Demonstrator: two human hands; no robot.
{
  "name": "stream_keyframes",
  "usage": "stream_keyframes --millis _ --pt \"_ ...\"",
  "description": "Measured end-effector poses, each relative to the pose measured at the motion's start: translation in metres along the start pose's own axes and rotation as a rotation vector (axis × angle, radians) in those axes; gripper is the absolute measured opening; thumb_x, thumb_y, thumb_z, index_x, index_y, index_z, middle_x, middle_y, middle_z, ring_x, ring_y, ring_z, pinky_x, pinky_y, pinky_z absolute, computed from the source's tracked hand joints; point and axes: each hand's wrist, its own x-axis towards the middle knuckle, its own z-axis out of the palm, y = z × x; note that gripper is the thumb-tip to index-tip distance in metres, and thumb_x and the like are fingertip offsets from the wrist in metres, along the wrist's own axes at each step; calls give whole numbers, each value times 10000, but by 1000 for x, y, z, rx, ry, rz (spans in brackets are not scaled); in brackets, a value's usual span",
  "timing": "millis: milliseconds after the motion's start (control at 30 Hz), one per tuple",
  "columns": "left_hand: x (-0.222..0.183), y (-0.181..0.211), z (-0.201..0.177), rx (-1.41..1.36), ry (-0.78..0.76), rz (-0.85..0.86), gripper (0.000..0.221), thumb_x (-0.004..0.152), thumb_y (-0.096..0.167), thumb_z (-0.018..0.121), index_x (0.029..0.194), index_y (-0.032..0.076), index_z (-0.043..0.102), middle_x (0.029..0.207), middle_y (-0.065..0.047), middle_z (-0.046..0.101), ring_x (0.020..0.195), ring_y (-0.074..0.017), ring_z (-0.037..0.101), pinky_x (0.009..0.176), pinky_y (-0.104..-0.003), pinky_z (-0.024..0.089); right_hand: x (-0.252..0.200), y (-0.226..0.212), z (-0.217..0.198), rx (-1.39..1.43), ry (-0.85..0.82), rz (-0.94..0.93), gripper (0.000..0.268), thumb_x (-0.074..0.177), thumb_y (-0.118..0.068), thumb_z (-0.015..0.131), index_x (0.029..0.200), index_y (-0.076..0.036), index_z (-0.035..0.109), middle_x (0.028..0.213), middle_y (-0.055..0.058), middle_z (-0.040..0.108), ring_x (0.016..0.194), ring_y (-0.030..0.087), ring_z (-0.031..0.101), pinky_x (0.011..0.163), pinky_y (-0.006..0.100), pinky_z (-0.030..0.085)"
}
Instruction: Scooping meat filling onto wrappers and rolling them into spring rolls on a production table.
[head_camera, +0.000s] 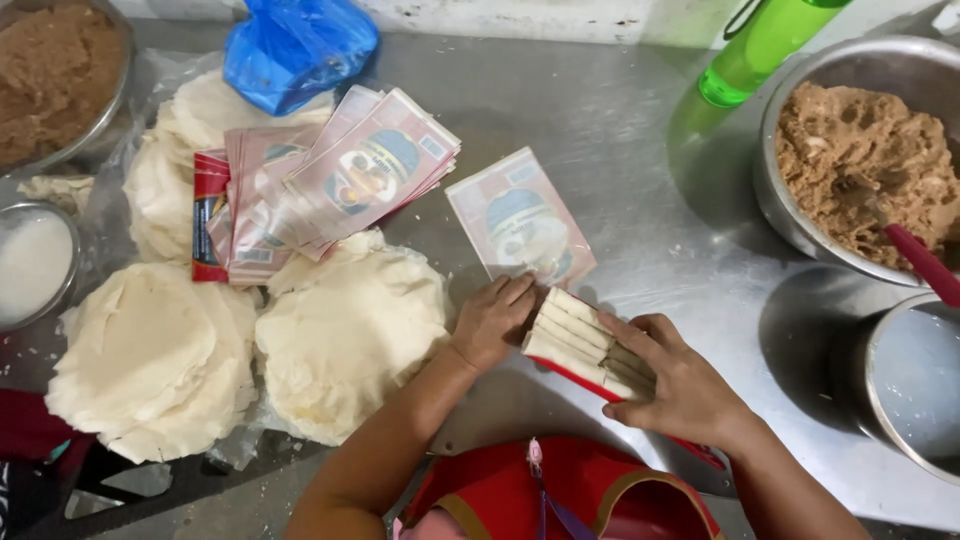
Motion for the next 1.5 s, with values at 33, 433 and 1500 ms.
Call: stream_keyframes --millis 33,433,1500 --pt "5 6 -10 -2 -1 3 190 943 271 652 1070 135 691 1173 -74 687 929 -230 673 763 -310 575 4 5 0 3 2 2 1098 587 -410 942 1564 -326 448 1435 101 497 1294 417 613 1069 506 569" --pt "34 33 -52 -694 -40 -277 631 799 -58 544 1378 171 646 1315 -36 647 1152 -286 684 937 -379 590 36 25 6 111 81 42 1063 607 -441 922 1556 -246 486 1423 171 526 1317 438 584 1079 518 537" --pt "10 25 24 -1856 309 -1364 412 748 13 777 1135 105 667 996 -66 713 827 -237 765 682 -387 660 66 54 4 400 707 -341 1172 630 -208 934 1575 96 313 1383 378 506 1254 550 542 1031 630 440"
